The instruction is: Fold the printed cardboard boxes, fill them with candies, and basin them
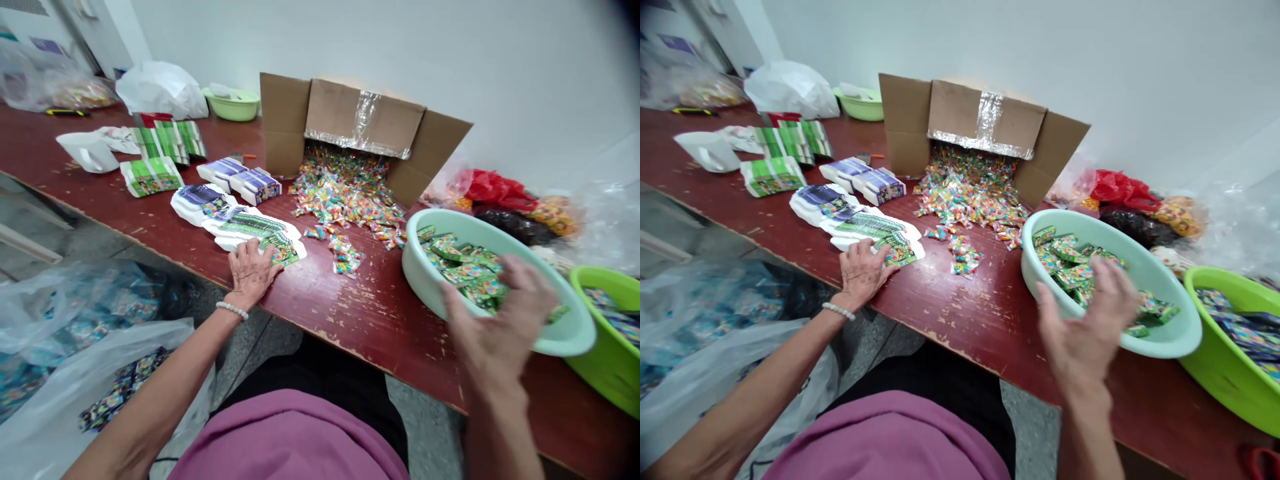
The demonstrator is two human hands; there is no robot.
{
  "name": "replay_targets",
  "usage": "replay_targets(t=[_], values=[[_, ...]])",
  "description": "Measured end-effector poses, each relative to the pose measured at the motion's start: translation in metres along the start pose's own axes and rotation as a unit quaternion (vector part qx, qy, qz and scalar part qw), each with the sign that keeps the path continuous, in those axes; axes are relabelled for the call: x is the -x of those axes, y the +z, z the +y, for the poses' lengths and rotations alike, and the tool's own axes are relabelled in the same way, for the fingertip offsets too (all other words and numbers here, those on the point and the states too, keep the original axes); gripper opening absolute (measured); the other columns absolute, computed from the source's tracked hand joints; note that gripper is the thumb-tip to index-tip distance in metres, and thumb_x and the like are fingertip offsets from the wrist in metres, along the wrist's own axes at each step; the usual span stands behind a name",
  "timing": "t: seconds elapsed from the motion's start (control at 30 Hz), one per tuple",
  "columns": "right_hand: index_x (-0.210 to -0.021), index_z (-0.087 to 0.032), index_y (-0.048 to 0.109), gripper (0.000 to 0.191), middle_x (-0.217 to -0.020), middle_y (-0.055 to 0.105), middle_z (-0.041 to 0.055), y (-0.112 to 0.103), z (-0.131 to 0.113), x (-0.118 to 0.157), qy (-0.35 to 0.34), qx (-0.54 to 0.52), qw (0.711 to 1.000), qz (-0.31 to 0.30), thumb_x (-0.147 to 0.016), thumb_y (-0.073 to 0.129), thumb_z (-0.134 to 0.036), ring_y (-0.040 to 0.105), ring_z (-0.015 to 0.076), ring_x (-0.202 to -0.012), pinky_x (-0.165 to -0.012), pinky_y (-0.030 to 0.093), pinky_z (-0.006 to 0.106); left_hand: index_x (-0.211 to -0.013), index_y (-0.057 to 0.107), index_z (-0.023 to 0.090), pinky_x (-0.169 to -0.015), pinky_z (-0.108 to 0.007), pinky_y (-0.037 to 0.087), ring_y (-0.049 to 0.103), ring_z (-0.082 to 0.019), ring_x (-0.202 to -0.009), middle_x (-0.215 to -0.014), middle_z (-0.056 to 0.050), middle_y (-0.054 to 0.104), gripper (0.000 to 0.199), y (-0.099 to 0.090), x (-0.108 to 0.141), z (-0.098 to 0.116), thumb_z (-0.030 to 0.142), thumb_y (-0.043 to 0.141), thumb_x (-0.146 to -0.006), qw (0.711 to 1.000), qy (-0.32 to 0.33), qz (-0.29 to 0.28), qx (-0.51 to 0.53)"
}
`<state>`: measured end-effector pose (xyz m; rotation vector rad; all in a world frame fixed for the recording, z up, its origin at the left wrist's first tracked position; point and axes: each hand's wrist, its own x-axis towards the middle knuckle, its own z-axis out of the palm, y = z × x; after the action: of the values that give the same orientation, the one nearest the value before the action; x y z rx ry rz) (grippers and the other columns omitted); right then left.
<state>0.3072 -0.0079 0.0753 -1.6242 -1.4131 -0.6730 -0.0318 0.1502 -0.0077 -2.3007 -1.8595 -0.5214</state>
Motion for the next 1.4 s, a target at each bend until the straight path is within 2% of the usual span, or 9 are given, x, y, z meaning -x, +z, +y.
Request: replay_targets(t=[0.13, 0.23, 0.37, 0.5, 0.6, 0.87, 1.1, 1.3, 1.4], values=[[-0.140, -0.022, 0.050, 0.056, -0.137, 0.052, 0.0160, 0.055, -0.080, 0.034, 0.029, -0.206, 0.966, -0.152, -0.087, 0.067, -0.032, 0.049, 0.0322, -0.129, -0.109, 0.039, 0.056, -0.106, 0.068, 0.021, -0.083, -0.040, 0.039, 0.058, -0.032, -0.100, -0.103, -0.013, 0.068, 0.026, -0.005, 0.005, 0.004, 0.037, 0.061, -0.088, 0.982, -0.056, 0.004, 0.182], [-0.143, -0.023, 0.042, 0.070, -0.137, 0.053, 0.0156, 0.092, -0.110, 0.055, 0.222, -0.383, 0.854, -0.273, -0.082, 0.072, -0.041, 0.056, 0.0274, -0.117, -0.096, 0.050, 0.046, -0.085, 0.064, 0.021, -0.065, -0.029, 0.040, 0.058, -0.020, -0.069, -0.071, -0.001, 0.063, 0.020, -0.016, 0.020, 0.014, 0.041, 0.069, -0.082, 0.916, -0.120, -0.030, 0.382], [-0.122, -0.021, 0.057, 0.050, -0.112, 0.067, 0.0083, 0.111, -0.122, 0.062, 0.397, -0.545, 0.676, -0.298, -0.082, 0.070, -0.047, 0.064, 0.0193, -0.094, -0.082, 0.052, 0.033, -0.078, 0.060, 0.019, -0.060, -0.023, 0.043, 0.058, -0.014, -0.063, -0.072, 0.002, 0.064, 0.034, -0.043, 0.054, 0.030, 0.037, 0.086, -0.065, 0.691, -0.185, -0.169, 0.678], [-0.099, -0.021, 0.066, 0.028, -0.083, 0.069, 0.0008, 0.094, -0.125, 0.057, 0.362, -0.585, 0.642, -0.339, -0.081, 0.072, -0.041, 0.060, 0.0142, -0.070, -0.066, 0.049, 0.026, -0.105, 0.070, 0.016, -0.075, -0.030, 0.052, 0.070, -0.022, -0.083, -0.100, -0.011, 0.073, 0.045, -0.061, 0.081, 0.040, 0.040, 0.083, -0.070, 0.489, -0.140, -0.422, 0.750], [-0.103, -0.022, 0.066, 0.027, -0.083, 0.068, -0.0002, 0.079, -0.127, 0.056, 0.342, -0.600, 0.608, -0.392, -0.084, 0.070, -0.041, 0.059, 0.0123, -0.065, -0.059, 0.047, 0.024, -0.099, 0.074, 0.012, -0.075, -0.034, 0.054, 0.072, -0.026, -0.079, -0.093, -0.014, 0.074, 0.044, -0.059, 0.091, 0.045, 0.043, 0.083, -0.069, 0.417, -0.097, -0.480, 0.766], [-0.135, -0.029, 0.050, 0.053, -0.094, 0.066, 0.0001, 0.057, -0.134, 0.059, 0.301, -0.595, 0.611, -0.427, -0.086, 0.069, -0.039, 0.062, 0.0128, -0.069, -0.060, 0.051, 0.024, -0.087, 0.072, 0.014, -0.059, -0.028, 0.051, 0.069, -0.020, -0.060, -0.073, -0.007, 0.071, 0.039, -0.052, 0.101, 0.051, 0.044, 0.086, -0.065, 0.490, -0.078, -0.404, 0.768], [-0.131, -0.029, 0.054, 0.054, -0.126, 0.058, 0.0082, 0.057, -0.142, 0.061, 0.220, -0.487, 0.779, -0.329, -0.080, 0.074, -0.032, 0.061, 0.0204, -0.102, -0.089, 0.053, 0.036, -0.081, 0.072, 0.012, -0.052, -0.027, 0.055, 0.064, -0.016, -0.051, -0.065, -0.006, 0.069, 0.037, -0.060, 0.096, 0.052, 0.047, 0.081, -0.073, 0.560, -0.138, -0.350, 0.738], [-0.115, -0.022, 0.068, 0.043, -0.079, 0.072, 0.0036, 0.064, -0.143, 0.075, 0.294, -0.522, 0.657, -0.457, -0.083, 0.069, -0.051, 0.062, 0.0171, -0.053, -0.048, 0.053, 0.028, -0.086, 0.071, 0.011, -0.056, -0.029, 0.056, 0.061, -0.014, -0.056, -0.068, -0.003, 0.066, 0.054, -0.072, 0.109, 0.050, 0.054, 0.087, -0.058, 0.542, -0.211, -0.313, 0.751], [-0.097, -0.028, 0.076, 0.033, -0.084, 0.076, 0.0041, 0.087, -0.137, 0.088, 0.297, -0.498, 0.688, -0.437, -0.075, 0.075, -0.053, 0.071, 0.0252, -0.065, -0.055, 0.060, 0.031, -0.099, 0.071, 0.016, -0.069, -0.027, 0.054, 0.063, -0.014, -0.072, -0.083, -0.002, 0.069, 0.055, -0.077, 0.112, 0.032, 0.052, 0.087, -0.060, 0.645, -0.194, -0.261, 0.691]])
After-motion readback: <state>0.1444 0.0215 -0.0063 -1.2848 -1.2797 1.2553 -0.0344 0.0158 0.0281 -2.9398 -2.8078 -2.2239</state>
